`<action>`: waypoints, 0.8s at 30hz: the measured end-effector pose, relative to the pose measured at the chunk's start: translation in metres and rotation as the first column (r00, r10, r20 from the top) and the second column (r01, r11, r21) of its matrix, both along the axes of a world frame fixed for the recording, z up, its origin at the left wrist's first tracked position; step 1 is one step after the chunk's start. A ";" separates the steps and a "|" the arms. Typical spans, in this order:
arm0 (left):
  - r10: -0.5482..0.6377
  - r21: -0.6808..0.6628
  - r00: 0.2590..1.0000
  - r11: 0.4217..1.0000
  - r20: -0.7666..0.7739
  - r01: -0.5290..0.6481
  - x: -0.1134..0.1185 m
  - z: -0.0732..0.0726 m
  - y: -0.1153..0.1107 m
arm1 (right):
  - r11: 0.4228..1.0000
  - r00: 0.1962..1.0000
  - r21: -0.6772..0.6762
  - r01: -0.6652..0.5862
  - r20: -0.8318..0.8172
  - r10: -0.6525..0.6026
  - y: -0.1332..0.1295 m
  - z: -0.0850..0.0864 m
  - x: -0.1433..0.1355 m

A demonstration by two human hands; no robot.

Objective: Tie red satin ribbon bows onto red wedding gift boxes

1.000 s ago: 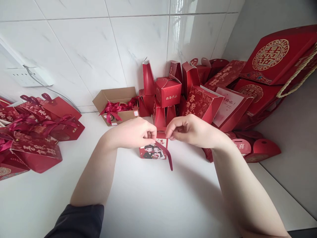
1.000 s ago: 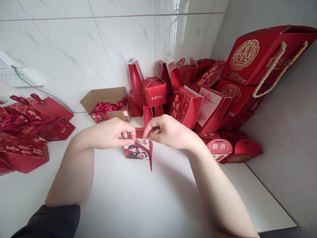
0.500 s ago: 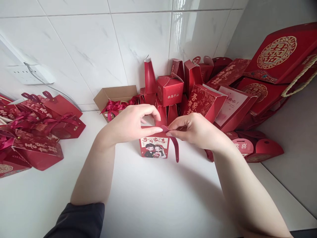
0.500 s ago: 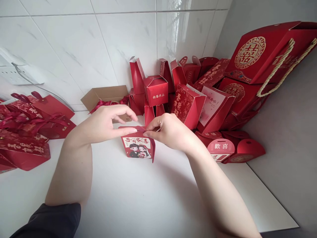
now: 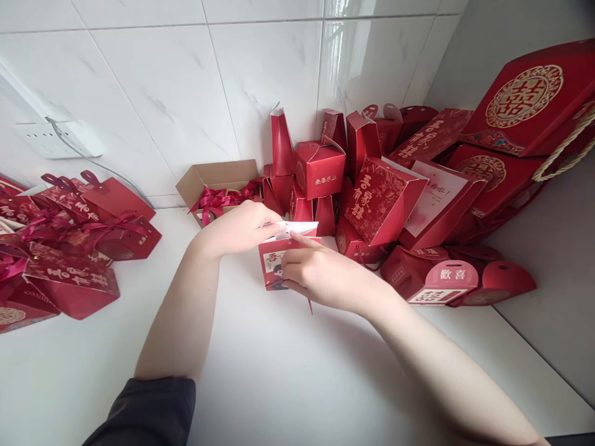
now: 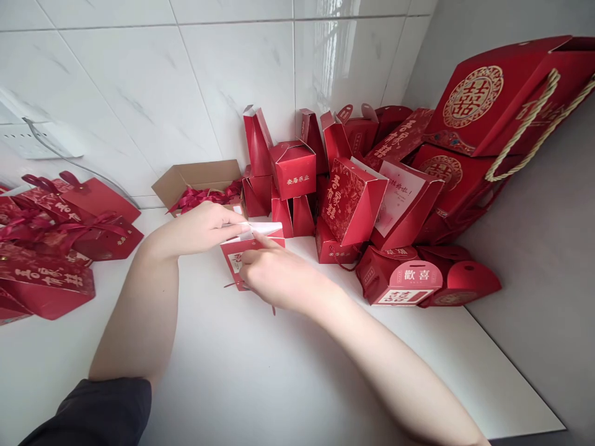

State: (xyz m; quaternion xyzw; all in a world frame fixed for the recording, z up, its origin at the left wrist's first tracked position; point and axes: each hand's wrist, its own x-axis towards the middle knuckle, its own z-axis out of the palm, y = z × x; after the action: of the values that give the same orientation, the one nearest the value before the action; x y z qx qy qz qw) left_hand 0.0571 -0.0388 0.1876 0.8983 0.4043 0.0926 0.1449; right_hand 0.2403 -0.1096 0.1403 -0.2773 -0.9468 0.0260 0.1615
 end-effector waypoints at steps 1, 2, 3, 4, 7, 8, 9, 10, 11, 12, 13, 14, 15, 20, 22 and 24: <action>0.011 0.012 1.000 1.000 -0.003 -0.011 0.000 0.001 -0.001 | 1.000 0.996 0.018 0.009 0.089 -0.010 -0.002 -0.001 -0.004; 0.014 0.017 1.000 1.000 -0.010 -0.014 0.000 0.001 -0.001 | 1.000 0.984 0.026 0.017 0.178 -0.021 -0.005 -0.001 -0.007; 0.009 0.017 1.000 1.000 -0.020 -0.009 -0.001 0.002 -0.002 | 1.000 0.966 0.018 0.024 0.257 -0.028 -0.009 -0.001 -0.010; -0.001 0.009 0.999 1.000 -0.032 0.001 -0.001 0.002 -0.003 | 1.000 0.948 -0.009 0.025 0.318 -0.021 -0.014 -0.001 -0.013; -0.054 -0.087 0.995 0.995 -0.087 0.046 0.000 0.004 -0.008 | 0.983 0.902 -0.179 0.043 0.429 0.039 -0.027 0.001 -0.020; -0.076 -0.134 0.991 0.989 -0.108 0.061 0.000 0.005 -0.011 | 0.972 0.892 -0.229 0.055 0.450 0.055 -0.031 0.002 -0.022; -0.091 -0.173 0.988 0.982 -0.125 0.069 0.000 0.005 -0.013 | 0.961 0.879 -0.267 0.066 0.471 0.071 -0.033 0.003 -0.023; -0.098 -0.202 0.986 0.977 -0.138 0.069 0.000 0.005 -0.015 | 0.955 0.867 -0.288 0.074 0.491 0.081 -0.035 0.004 -0.024; -0.099 -0.217 0.985 0.974 -0.144 0.066 0.000 0.005 -0.016 | 0.952 0.858 -0.295 0.082 0.507 0.083 -0.036 0.005 -0.025; -0.097 -0.220 0.984 0.973 -0.147 0.063 0.000 0.005 -0.017 | 0.951 0.851 -0.294 0.093 0.519 0.077 -0.037 0.005 -0.025; -0.095 -0.220 0.984 0.974 -0.150 0.061 0.000 0.005 -0.018 | 0.951 0.846 -0.289 0.106 0.529 0.067 -0.037 0.005 -0.025; -0.095 -0.214 0.984 0.975 -0.153 0.061 0.001 0.004 -0.018 | 0.951 0.843 -0.283 0.121 0.535 0.052 -0.036 0.005 -0.025; -0.098 -0.202 0.983 0.977 -0.156 0.065 0.001 0.004 -0.017 | 0.952 0.844 -0.277 0.130 0.535 0.041 -0.036 0.005 -0.024; -0.065 0.095 0.992 0.993 -0.104 0.075 0.008 0.003 -0.015 | 0.984 0.929 -0.159 0.077 0.371 -0.012 -0.037 0.007 -0.012; -0.031 0.163 0.997 0.986 -0.070 0.042 0.010 0.002 -0.013 | 0.991 0.965 -0.098 0.093 0.256 -0.065 -0.038 0.010 -0.005; -0.019 0.144 0.998 0.989 -0.058 0.028 0.012 -0.001 -0.010 | 0.987 0.976 -0.092 0.131 0.187 -0.112 -0.039 0.014 0.002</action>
State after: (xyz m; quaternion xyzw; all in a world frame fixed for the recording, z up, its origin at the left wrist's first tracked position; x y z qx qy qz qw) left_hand 0.0692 -0.0487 0.1869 0.9134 0.3899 0.0945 0.0689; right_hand 0.2426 -0.1487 0.1543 -0.3437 -0.9362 0.0399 0.0612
